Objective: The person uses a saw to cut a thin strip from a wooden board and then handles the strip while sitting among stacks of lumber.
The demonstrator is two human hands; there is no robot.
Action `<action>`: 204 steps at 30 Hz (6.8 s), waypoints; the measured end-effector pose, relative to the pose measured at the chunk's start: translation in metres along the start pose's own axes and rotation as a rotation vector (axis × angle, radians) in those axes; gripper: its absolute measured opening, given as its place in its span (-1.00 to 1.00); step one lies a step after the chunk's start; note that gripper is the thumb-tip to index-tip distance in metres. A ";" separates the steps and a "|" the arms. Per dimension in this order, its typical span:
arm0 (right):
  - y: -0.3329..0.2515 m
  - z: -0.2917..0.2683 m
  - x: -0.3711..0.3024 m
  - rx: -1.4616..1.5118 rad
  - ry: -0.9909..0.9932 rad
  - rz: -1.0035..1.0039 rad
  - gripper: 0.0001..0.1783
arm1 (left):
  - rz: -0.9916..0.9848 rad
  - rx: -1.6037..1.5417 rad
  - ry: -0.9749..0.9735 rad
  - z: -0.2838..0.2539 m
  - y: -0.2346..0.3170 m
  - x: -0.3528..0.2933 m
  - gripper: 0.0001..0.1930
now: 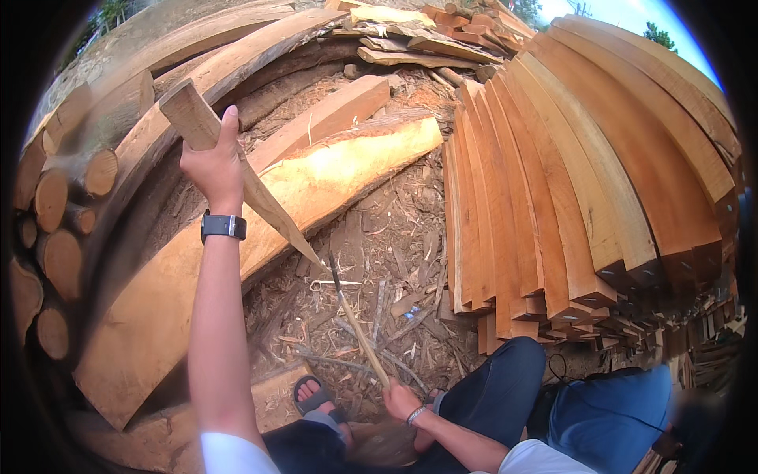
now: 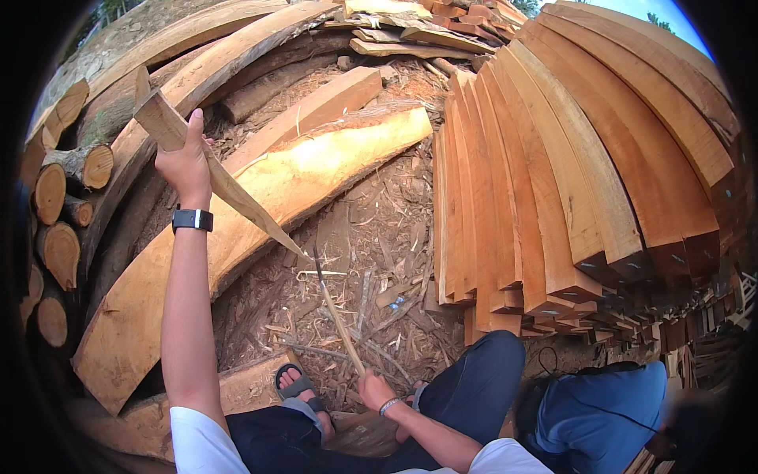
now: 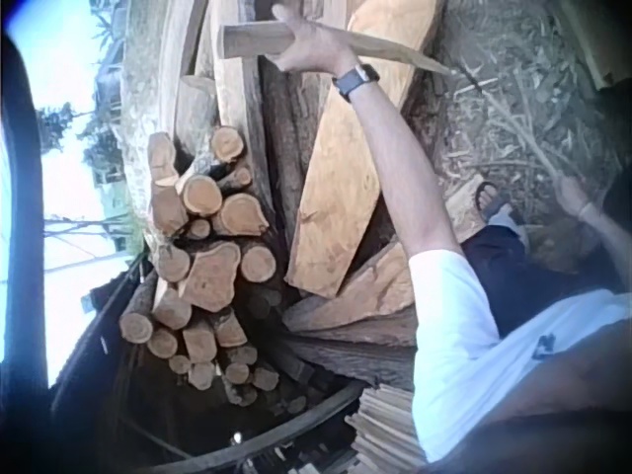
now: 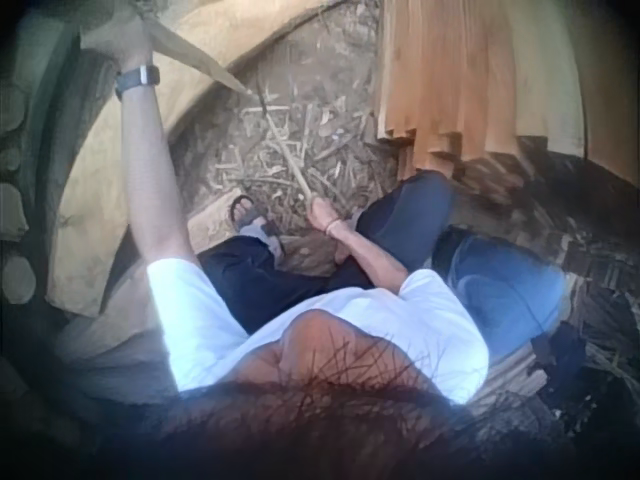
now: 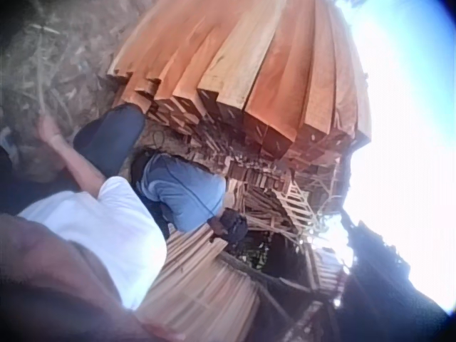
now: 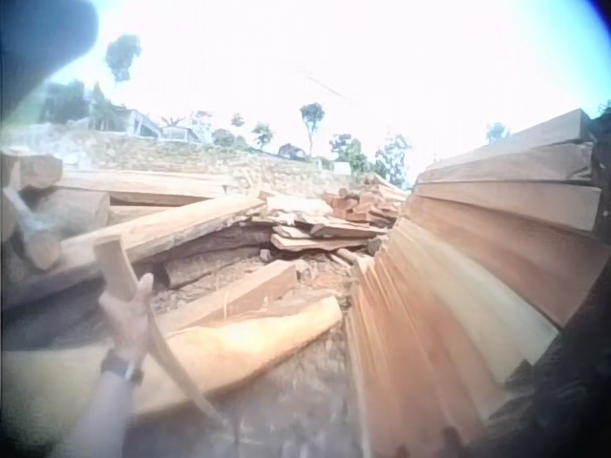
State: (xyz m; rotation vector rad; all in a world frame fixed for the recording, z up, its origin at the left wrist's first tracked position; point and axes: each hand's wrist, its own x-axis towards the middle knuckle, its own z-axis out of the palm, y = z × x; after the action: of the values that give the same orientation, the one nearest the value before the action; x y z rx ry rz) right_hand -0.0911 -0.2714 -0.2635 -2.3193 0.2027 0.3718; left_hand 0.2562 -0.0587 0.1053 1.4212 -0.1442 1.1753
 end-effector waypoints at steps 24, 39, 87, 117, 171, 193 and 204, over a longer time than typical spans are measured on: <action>-0.021 -0.015 -0.001 0.109 -0.029 0.114 -0.69 | -0.031 -0.036 -0.031 -0.001 0.010 -0.009 -0.68; 0.017 0.009 0.008 0.044 -0.096 0.082 -0.70 | -0.044 -0.063 -0.047 0.007 0.017 -0.012 -0.64; -0.018 -0.015 0.021 0.228 0.244 0.082 -0.65 | -0.008 -0.067 -0.002 -0.009 0.002 0.000 -0.66; -0.018 -0.003 0.038 0.305 0.313 0.051 -0.63 | 0.020 -0.047 -0.003 -0.016 0.005 -0.001 -0.68; -0.003 0.039 0.017 0.117 0.133 0.074 -0.66 | 0.005 -0.014 0.008 -0.025 -0.008 0.009 -0.60; -0.005 0.033 0.013 0.166 -0.394 0.248 -0.59 | -0.009 0.078 0.054 -0.032 -0.020 -0.002 -0.59; -0.013 0.020 0.030 0.365 0.213 -0.071 -0.69 | -0.056 -0.108 0.008 -0.022 0.028 0.016 -0.62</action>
State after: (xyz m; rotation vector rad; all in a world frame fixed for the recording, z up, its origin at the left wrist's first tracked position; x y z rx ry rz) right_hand -0.0638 -0.2490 -0.2779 -1.9955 0.2678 0.0441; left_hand 0.2324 -0.0407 0.1300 1.3180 -0.1587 1.1103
